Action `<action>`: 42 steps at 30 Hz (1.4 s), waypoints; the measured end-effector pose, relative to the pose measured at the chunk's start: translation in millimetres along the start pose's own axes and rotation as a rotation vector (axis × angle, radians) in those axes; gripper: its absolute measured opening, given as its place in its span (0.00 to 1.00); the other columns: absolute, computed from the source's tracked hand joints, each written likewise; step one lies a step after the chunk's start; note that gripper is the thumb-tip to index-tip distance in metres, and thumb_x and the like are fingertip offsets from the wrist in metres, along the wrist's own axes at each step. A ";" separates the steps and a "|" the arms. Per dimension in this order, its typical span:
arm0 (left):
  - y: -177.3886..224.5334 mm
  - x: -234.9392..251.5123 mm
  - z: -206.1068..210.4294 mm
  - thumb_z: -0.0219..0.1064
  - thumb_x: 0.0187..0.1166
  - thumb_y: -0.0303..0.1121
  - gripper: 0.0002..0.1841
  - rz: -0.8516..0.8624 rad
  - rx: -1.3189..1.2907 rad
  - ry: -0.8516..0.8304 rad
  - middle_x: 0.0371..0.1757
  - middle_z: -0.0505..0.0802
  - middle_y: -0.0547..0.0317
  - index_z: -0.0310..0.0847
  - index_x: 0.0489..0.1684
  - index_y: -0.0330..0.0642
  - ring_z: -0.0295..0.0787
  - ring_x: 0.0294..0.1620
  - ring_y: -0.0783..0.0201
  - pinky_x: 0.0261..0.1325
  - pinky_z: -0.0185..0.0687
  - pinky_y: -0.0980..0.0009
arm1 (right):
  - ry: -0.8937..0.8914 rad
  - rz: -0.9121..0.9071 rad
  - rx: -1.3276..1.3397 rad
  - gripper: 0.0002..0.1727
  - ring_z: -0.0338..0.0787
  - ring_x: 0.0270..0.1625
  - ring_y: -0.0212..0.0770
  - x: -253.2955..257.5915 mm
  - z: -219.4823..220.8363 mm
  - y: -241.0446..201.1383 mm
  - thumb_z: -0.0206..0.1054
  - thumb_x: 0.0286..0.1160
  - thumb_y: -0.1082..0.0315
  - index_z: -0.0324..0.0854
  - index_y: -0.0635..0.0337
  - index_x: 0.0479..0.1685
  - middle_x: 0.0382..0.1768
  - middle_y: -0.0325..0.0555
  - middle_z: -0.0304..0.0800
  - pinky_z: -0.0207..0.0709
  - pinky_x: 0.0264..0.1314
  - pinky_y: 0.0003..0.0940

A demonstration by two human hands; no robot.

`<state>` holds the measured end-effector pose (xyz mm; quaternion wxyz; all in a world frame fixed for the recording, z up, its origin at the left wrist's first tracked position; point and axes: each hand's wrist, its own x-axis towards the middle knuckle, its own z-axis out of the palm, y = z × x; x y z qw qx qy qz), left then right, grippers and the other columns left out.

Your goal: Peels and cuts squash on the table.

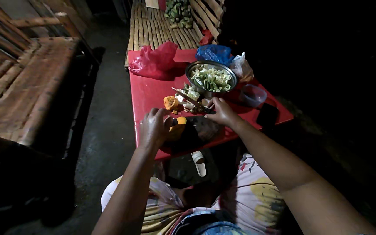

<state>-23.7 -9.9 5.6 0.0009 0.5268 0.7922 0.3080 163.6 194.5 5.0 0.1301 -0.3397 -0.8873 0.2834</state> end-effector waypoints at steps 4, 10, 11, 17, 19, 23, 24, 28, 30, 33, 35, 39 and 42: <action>7.8 47.2 4.9 0.67 0.85 0.34 0.13 0.005 -0.019 -0.134 0.60 0.89 0.38 0.87 0.59 0.37 0.87 0.63 0.38 0.66 0.80 0.36 | -0.041 0.012 0.302 0.33 0.87 0.61 0.55 21.4 -12.5 7.2 0.81 0.63 0.73 0.73 0.66 0.70 0.65 0.64 0.81 0.83 0.61 0.51; 32.2 120.7 34.4 0.65 0.84 0.29 0.15 -0.018 0.073 -0.330 0.67 0.87 0.36 0.84 0.65 0.36 0.85 0.68 0.36 0.69 0.78 0.34 | 0.115 -0.062 0.315 0.33 0.87 0.61 0.54 27.7 -13.7 27.3 0.79 0.60 0.78 0.75 0.62 0.70 0.67 0.60 0.81 0.84 0.58 0.51; 31.8 132.1 44.8 0.66 0.82 0.28 0.17 -0.006 0.079 -0.337 0.69 0.86 0.35 0.82 0.68 0.35 0.84 0.69 0.33 0.69 0.77 0.33 | 0.118 -0.061 0.336 0.32 0.88 0.59 0.54 25.6 -14.9 30.3 0.79 0.61 0.77 0.74 0.62 0.70 0.67 0.60 0.81 0.86 0.56 0.51; 42.2 174.8 87.5 0.79 0.74 0.40 0.35 -0.234 0.001 -0.417 0.66 0.86 0.26 0.69 0.80 0.36 0.83 0.68 0.27 0.68 0.76 0.29 | 0.176 -0.081 0.433 0.24 0.92 0.50 0.46 13.7 -25.0 45.1 0.77 0.70 0.71 0.81 0.56 0.67 0.67 0.55 0.81 0.91 0.48 0.45; 41.8 176.7 95.1 0.80 0.72 0.37 0.39 -0.275 0.054 -0.418 0.61 0.87 0.24 0.64 0.82 0.39 0.84 0.65 0.24 0.64 0.77 0.27 | 0.163 -0.068 0.512 0.23 0.92 0.45 0.45 10.9 -27.0 48.2 0.75 0.73 0.72 0.80 0.58 0.69 0.66 0.56 0.80 0.91 0.46 0.43; 38.1 173.4 90.3 0.77 0.74 0.35 0.35 -0.304 0.079 -0.404 0.60 0.88 0.26 0.67 0.81 0.42 0.86 0.63 0.25 0.63 0.78 0.27 | 0.124 -0.016 0.661 0.22 0.94 0.39 0.45 15.3 -27.1 49.3 0.69 0.81 0.71 0.76 0.60 0.73 0.67 0.58 0.78 0.94 0.44 0.40; 34.9 171.5 87.8 0.76 0.74 0.34 0.32 -0.314 0.049 -0.388 0.59 0.89 0.27 0.70 0.80 0.43 0.86 0.63 0.26 0.62 0.77 0.26 | 0.112 0.002 0.691 0.22 0.95 0.39 0.45 17.5 -25.9 49.3 0.68 0.83 0.69 0.75 0.59 0.75 0.66 0.57 0.79 0.94 0.43 0.41; 18.1 160.8 70.7 0.74 0.79 0.40 0.26 -0.304 -0.213 -0.311 0.57 0.91 0.33 0.77 0.74 0.40 0.89 0.59 0.35 0.63 0.79 0.31 | 0.092 0.010 0.754 0.21 0.92 0.32 0.43 22.3 -18.5 45.0 0.63 0.89 0.64 0.73 0.56 0.77 0.53 0.54 0.89 0.90 0.35 0.37; 10.0 154.4 62.0 0.69 0.82 0.36 0.25 -0.325 -0.441 -0.288 0.58 0.91 0.37 0.73 0.76 0.38 0.90 0.54 0.45 0.60 0.85 0.42 | 0.088 -0.023 0.767 0.22 0.92 0.35 0.42 25.7 -15.1 42.7 0.63 0.88 0.64 0.72 0.54 0.78 0.57 0.52 0.87 0.90 0.37 0.37; 17.2 135.0 43.9 0.59 0.89 0.34 0.22 -0.416 -0.741 -0.269 0.60 0.88 0.42 0.68 0.80 0.41 0.89 0.52 0.54 0.55 0.87 0.55 | 0.099 -0.075 0.786 0.22 0.91 0.36 0.40 32.6 -9.4 34.3 0.65 0.86 0.68 0.72 0.57 0.77 0.57 0.51 0.87 0.89 0.38 0.35; 23.1 122.4 36.6 0.55 0.91 0.34 0.21 -0.455 -0.860 -0.275 0.60 0.88 0.45 0.70 0.80 0.43 0.90 0.52 0.56 0.56 0.88 0.58 | 0.161 -0.168 0.703 0.21 0.92 0.39 0.40 36.4 -1.9 30.8 0.68 0.83 0.70 0.74 0.59 0.73 0.56 0.51 0.89 0.90 0.40 0.37; 35.6 105.9 31.4 0.50 0.92 0.33 0.17 -0.461 -0.986 -0.276 0.54 0.89 0.52 0.74 0.73 0.38 0.89 0.46 0.64 0.52 0.88 0.66 | 0.339 -0.397 0.387 0.24 0.89 0.58 0.50 37.8 13.8 20.8 0.73 0.75 0.70 0.80 0.59 0.72 0.63 0.57 0.85 0.86 0.59 0.47; 36.4 103.1 34.0 0.50 0.93 0.37 0.15 -0.497 -1.064 -0.271 0.49 0.89 0.58 0.77 0.64 0.41 0.89 0.44 0.67 0.50 0.88 0.69 | 0.366 -0.447 0.255 0.25 0.87 0.62 0.51 32.8 22.1 9.9 0.72 0.76 0.71 0.81 0.55 0.74 0.66 0.58 0.81 0.86 0.60 0.47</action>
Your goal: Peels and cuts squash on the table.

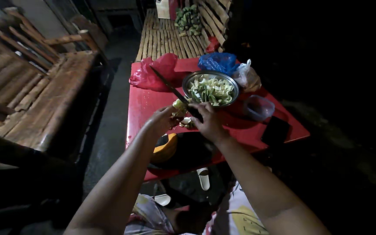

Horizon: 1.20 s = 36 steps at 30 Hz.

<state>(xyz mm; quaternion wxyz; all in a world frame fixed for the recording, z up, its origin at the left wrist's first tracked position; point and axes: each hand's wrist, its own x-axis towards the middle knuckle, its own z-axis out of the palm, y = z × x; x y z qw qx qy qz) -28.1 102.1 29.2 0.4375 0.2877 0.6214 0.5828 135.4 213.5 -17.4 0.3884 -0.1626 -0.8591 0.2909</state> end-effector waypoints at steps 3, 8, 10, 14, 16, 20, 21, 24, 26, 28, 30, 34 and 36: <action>-0.7 -0.9 -1.9 0.51 0.93 0.35 0.14 0.015 -0.065 0.028 0.51 0.89 0.56 0.77 0.66 0.40 0.89 0.47 0.65 0.52 0.88 0.68 | -0.007 -0.044 -0.025 0.26 0.86 0.62 0.50 0.8 2.6 -1.0 0.71 0.74 0.74 0.83 0.55 0.74 0.65 0.57 0.81 0.86 0.60 0.44; 2.7 -0.9 -6.9 0.52 0.93 0.36 0.13 0.028 -0.157 0.149 0.47 0.90 0.58 0.77 0.63 0.42 0.90 0.42 0.67 0.46 0.88 0.72 | -0.046 -0.067 -0.021 0.23 0.86 0.62 0.48 -3.0 -1.6 -2.4 0.72 0.78 0.69 0.83 0.55 0.73 0.66 0.56 0.80 0.86 0.60 0.42; 7.3 -1.9 -9.8 0.51 0.94 0.37 0.15 0.021 -0.237 0.205 0.55 0.88 0.56 0.71 0.70 0.41 0.90 0.51 0.65 0.55 0.88 0.71 | -0.060 -0.082 -0.008 0.22 0.86 0.62 0.49 -6.4 -2.1 -0.6 0.71 0.79 0.67 0.83 0.56 0.73 0.65 0.57 0.80 0.86 0.61 0.43; 18.5 -4.9 -8.9 0.48 0.94 0.36 0.16 0.037 -0.300 0.261 0.58 0.87 0.56 0.66 0.74 0.43 0.89 0.52 0.67 0.55 0.85 0.75 | -0.102 -0.077 0.032 0.25 0.86 0.62 0.50 -12.9 -8.6 1.1 0.72 0.74 0.73 0.82 0.57 0.74 0.66 0.58 0.80 0.86 0.62 0.44; 21.7 -3.7 -8.9 0.47 0.95 0.37 0.16 0.041 -0.317 0.279 0.55 0.87 0.57 0.66 0.72 0.42 0.89 0.50 0.68 0.54 0.85 0.76 | -0.129 -0.063 0.021 0.26 0.86 0.62 0.51 -17.6 -17.9 2.9 0.72 0.74 0.74 0.82 0.56 0.74 0.66 0.57 0.80 0.86 0.61 0.46; 27.4 -1.3 -13.5 0.48 0.94 0.37 0.18 0.088 -0.369 0.309 0.60 0.86 0.55 0.64 0.77 0.43 0.89 0.57 0.65 0.60 0.85 0.72 | -0.167 -0.014 0.022 0.25 0.85 0.65 0.48 -33.2 -42.5 17.4 0.72 0.74 0.72 0.84 0.53 0.73 0.67 0.54 0.81 0.85 0.63 0.45; 26.8 -0.8 -16.4 0.48 0.94 0.38 0.19 0.094 -0.369 0.312 0.63 0.86 0.54 0.63 0.79 0.43 0.88 0.59 0.65 0.62 0.85 0.72 | -0.182 0.017 0.029 0.24 0.86 0.61 0.47 -37.1 -50.9 20.2 0.72 0.74 0.71 0.84 0.52 0.72 0.65 0.54 0.81 0.86 0.59 0.45; 21.5 -0.6 -25.4 0.48 0.94 0.38 0.19 0.102 -0.347 0.330 0.65 0.85 0.55 0.63 0.79 0.43 0.87 0.61 0.65 0.62 0.84 0.72 | -0.251 0.137 0.048 0.23 0.87 0.56 0.43 -45.6 -75.8 24.7 0.71 0.75 0.69 0.86 0.51 0.71 0.62 0.52 0.82 0.85 0.56 0.42; 17.5 -2.9 -30.1 0.46 0.95 0.37 0.20 0.116 -0.313 0.312 0.67 0.83 0.54 0.62 0.81 0.44 0.85 0.63 0.64 0.64 0.83 0.71 | -0.266 0.251 0.117 0.23 0.89 0.50 0.41 -46.7 -83.9 22.1 0.70 0.78 0.69 0.83 0.56 0.74 0.61 0.54 0.82 0.87 0.51 0.38; 15.2 -8.3 -28.6 0.46 0.94 0.36 0.19 0.123 -0.297 0.302 0.66 0.84 0.54 0.63 0.80 0.43 0.86 0.62 0.63 0.63 0.83 0.70 | -0.251 0.403 0.296 0.24 0.92 0.45 0.40 -42.1 -83.5 12.7 0.67 0.83 0.70 0.76 0.61 0.77 0.60 0.54 0.85 0.90 0.47 0.36; 14.7 -14.0 -22.8 0.47 0.94 0.35 0.19 0.087 -0.296 0.283 0.64 0.85 0.54 0.64 0.79 0.43 0.87 0.60 0.64 0.60 0.84 0.71 | -0.209 0.493 0.505 0.22 0.92 0.38 0.38 -33.7 -76.8 1.7 0.64 0.85 0.71 0.70 0.62 0.76 0.54 0.51 0.87 0.91 0.42 0.33; 9.6 -21.4 -11.6 0.45 0.94 0.36 0.18 0.001 -0.257 0.162 0.59 0.87 0.54 0.67 0.75 0.42 0.89 0.53 0.64 0.56 0.86 0.70 | -0.159 0.508 0.759 0.16 0.92 0.34 0.38 -16.1 -58.6 -5.6 0.60 0.89 0.69 0.70 0.60 0.70 0.45 0.48 0.88 0.91 0.39 0.34; 9.6 -26.1 -4.5 0.44 0.94 0.36 0.16 -0.045 -0.245 0.128 0.53 0.88 0.55 0.70 0.70 0.41 0.89 0.47 0.65 0.52 0.87 0.71 | -0.170 0.505 0.813 0.15 0.91 0.33 0.37 -8.2 -50.9 -6.8 0.57 0.91 0.66 0.71 0.58 0.69 0.45 0.47 0.87 0.90 0.38 0.33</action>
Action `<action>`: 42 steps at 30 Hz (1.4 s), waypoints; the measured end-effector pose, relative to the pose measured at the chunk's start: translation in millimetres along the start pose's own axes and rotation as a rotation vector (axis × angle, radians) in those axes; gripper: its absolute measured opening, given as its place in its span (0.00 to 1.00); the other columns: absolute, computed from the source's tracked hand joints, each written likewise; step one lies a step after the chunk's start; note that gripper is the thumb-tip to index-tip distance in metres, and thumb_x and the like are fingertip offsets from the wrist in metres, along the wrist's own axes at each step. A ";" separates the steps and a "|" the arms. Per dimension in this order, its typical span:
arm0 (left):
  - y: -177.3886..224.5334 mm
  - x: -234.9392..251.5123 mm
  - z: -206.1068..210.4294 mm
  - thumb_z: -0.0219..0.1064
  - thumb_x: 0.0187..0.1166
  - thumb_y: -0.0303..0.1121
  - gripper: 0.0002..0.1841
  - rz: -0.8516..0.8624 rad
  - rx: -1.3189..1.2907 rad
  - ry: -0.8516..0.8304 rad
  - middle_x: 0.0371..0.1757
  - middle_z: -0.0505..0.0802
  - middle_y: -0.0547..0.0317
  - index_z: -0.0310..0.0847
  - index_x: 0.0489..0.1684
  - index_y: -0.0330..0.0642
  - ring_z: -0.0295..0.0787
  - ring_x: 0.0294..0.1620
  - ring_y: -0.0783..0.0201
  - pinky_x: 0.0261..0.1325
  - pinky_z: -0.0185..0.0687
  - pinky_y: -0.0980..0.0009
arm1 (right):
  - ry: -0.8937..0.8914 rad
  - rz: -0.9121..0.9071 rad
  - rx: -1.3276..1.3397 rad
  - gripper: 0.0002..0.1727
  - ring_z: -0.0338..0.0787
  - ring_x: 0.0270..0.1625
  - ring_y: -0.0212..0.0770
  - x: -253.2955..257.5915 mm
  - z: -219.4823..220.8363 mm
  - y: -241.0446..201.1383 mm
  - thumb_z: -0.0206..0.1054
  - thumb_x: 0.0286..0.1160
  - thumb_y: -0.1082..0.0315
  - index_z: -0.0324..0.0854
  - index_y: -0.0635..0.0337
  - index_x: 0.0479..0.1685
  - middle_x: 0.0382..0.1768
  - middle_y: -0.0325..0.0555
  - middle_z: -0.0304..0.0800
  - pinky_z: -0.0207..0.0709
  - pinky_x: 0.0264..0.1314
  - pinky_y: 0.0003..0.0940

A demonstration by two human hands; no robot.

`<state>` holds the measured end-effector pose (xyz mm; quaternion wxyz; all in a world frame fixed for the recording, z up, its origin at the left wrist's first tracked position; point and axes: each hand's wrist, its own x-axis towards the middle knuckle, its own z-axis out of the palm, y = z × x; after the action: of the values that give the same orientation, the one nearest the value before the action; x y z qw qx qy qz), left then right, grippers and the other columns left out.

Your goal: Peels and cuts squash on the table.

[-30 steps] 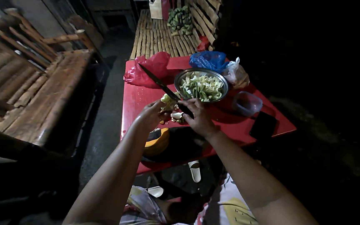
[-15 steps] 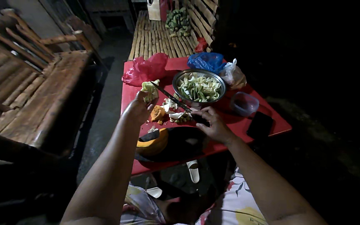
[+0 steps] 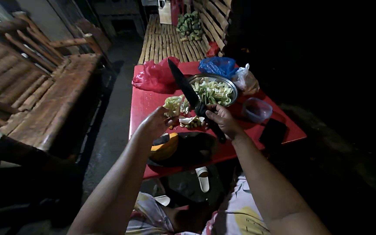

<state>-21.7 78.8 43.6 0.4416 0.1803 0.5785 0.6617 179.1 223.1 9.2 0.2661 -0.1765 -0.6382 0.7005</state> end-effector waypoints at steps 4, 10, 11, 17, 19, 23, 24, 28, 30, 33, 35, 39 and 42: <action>-5.1 -2.7 6.0 0.43 0.93 0.34 0.15 -0.049 0.011 -0.070 0.47 0.89 0.55 0.72 0.65 0.40 0.89 0.43 0.66 0.50 0.87 0.72 | -0.049 0.015 0.095 0.15 0.88 0.29 0.33 14.4 13.4 0.1 0.49 0.95 0.64 0.70 0.58 0.70 0.43 0.47 0.90 0.85 0.31 0.25; -9.5 3.6 8.8 0.42 0.94 0.36 0.16 -0.006 -0.031 -0.116 0.50 0.90 0.54 0.73 0.63 0.39 0.90 0.48 0.64 0.54 0.87 0.69 | -0.145 0.084 0.203 0.15 0.84 0.22 0.30 22.4 17.3 11.3 0.47 0.96 0.63 0.70 0.59 0.70 0.41 0.49 0.90 0.79 0.22 0.20; -9.0 4.4 9.3 0.43 0.94 0.37 0.16 -0.006 -0.039 -0.096 0.50 0.89 0.53 0.72 0.65 0.39 0.90 0.47 0.63 0.53 0.87 0.69 | -0.144 0.099 0.201 0.15 0.83 0.22 0.29 20.9 16.4 11.8 0.48 0.96 0.64 0.70 0.58 0.69 0.40 0.48 0.90 0.79 0.23 0.20; 6.4 5.9 10.7 0.43 0.94 0.40 0.17 0.046 -0.109 0.052 0.54 0.87 0.55 0.69 0.69 0.43 0.88 0.51 0.64 0.55 0.85 0.69 | -0.204 0.161 0.125 0.15 0.82 0.20 0.29 5.1 -6.7 16.7 0.48 0.95 0.63 0.70 0.58 0.71 0.40 0.47 0.89 0.78 0.21 0.20; 12.7 6.3 11.3 0.44 0.94 0.39 0.16 0.065 -0.149 0.064 0.56 0.86 0.55 0.67 0.71 0.43 0.89 0.53 0.64 0.56 0.85 0.71 | -0.217 0.179 0.108 0.15 0.82 0.21 0.28 -4.8 -18.9 15.1 0.48 0.95 0.64 0.70 0.56 0.71 0.40 0.45 0.89 0.78 0.22 0.19; 20.4 18.7 2.4 0.46 0.93 0.38 0.16 0.132 -0.171 0.094 0.56 0.86 0.54 0.65 0.72 0.42 0.89 0.52 0.64 0.56 0.86 0.71 | -0.228 0.223 -0.014 0.13 0.82 0.21 0.25 -31.9 -56.0 9.0 0.48 0.94 0.65 0.73 0.59 0.65 0.38 0.42 0.90 0.76 0.21 0.16; 22.5 22.2 -0.6 0.47 0.93 0.38 0.17 0.140 -0.170 0.096 0.56 0.86 0.54 0.65 0.73 0.43 0.89 0.53 0.64 0.57 0.86 0.71 | -0.223 0.242 -0.043 0.13 0.82 0.21 0.25 -39.5 -67.8 8.0 0.48 0.93 0.66 0.73 0.59 0.64 0.38 0.42 0.90 0.76 0.21 0.17; 18.0 42.3 -12.5 0.53 0.91 0.36 0.18 0.156 0.103 0.083 0.58 0.86 0.55 0.70 0.74 0.41 0.88 0.50 0.66 0.54 0.86 0.71 | -0.165 0.278 -0.070 0.13 0.82 0.20 0.26 -64.5 -98.2 4.1 0.47 0.92 0.67 0.73 0.60 0.63 0.38 0.42 0.89 0.77 0.22 0.17; 8.5 50.1 -7.4 0.58 0.89 0.34 0.20 0.189 0.383 0.064 0.59 0.87 0.49 0.72 0.76 0.38 0.88 0.51 0.62 0.57 0.86 0.65 | -0.142 0.271 -0.053 0.13 0.81 0.19 0.25 -69.5 -97.7 -0.8 0.45 0.93 0.66 0.73 0.59 0.62 0.37 0.41 0.90 0.76 0.21 0.16; -3.4 58.4 8.9 0.66 0.83 0.30 0.24 0.271 0.903 0.042 0.63 0.87 0.33 0.72 0.77 0.33 0.87 0.63 0.41 0.68 0.80 0.42 | -0.180 0.316 0.091 0.16 0.77 0.16 0.23 -65.1 -89.2 1.7 0.39 0.97 0.59 0.71 0.55 0.54 0.29 0.38 0.83 0.72 0.17 0.12; -11.3 61.1 16.3 0.73 0.75 0.27 0.31 0.314 1.197 0.049 0.68 0.86 0.29 0.71 0.81 0.36 0.83 0.69 0.29 0.70 0.75 0.30 | -0.278 0.362 0.299 0.24 0.72 0.11 0.20 -57.5 -85.9 13.5 0.36 0.96 0.48 0.73 0.52 0.45 0.21 0.33 0.78 0.69 0.12 0.11; -14.7 53.1 12.9 0.79 0.72 0.32 0.42 0.406 1.354 0.017 0.82 0.74 0.30 0.62 0.90 0.40 0.69 0.80 0.24 0.74 0.69 0.28 | -0.423 0.449 0.668 0.31 0.73 0.08 0.20 -49.6 -71.8 22.5 0.45 0.90 0.35 0.79 0.54 0.50 0.16 0.30 0.76 0.70 0.10 0.12; 16.7 5.9 20.7 0.75 0.78 0.41 0.33 0.415 1.522 -0.080 0.75 0.81 0.32 0.72 0.83 0.40 0.74 0.76 0.26 0.71 0.71 0.27 | -0.482 0.427 0.700 0.36 0.75 0.08 0.22 -45.9 -66.5 23.9 0.41 0.89 0.33 0.79 0.57 0.61 0.14 0.31 0.77 0.72 0.09 0.14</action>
<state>-15.6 97.0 63.0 0.0848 0.5607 0.8107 0.1457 251.1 247.8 -26.9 0.0041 -0.0359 -0.3567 0.9335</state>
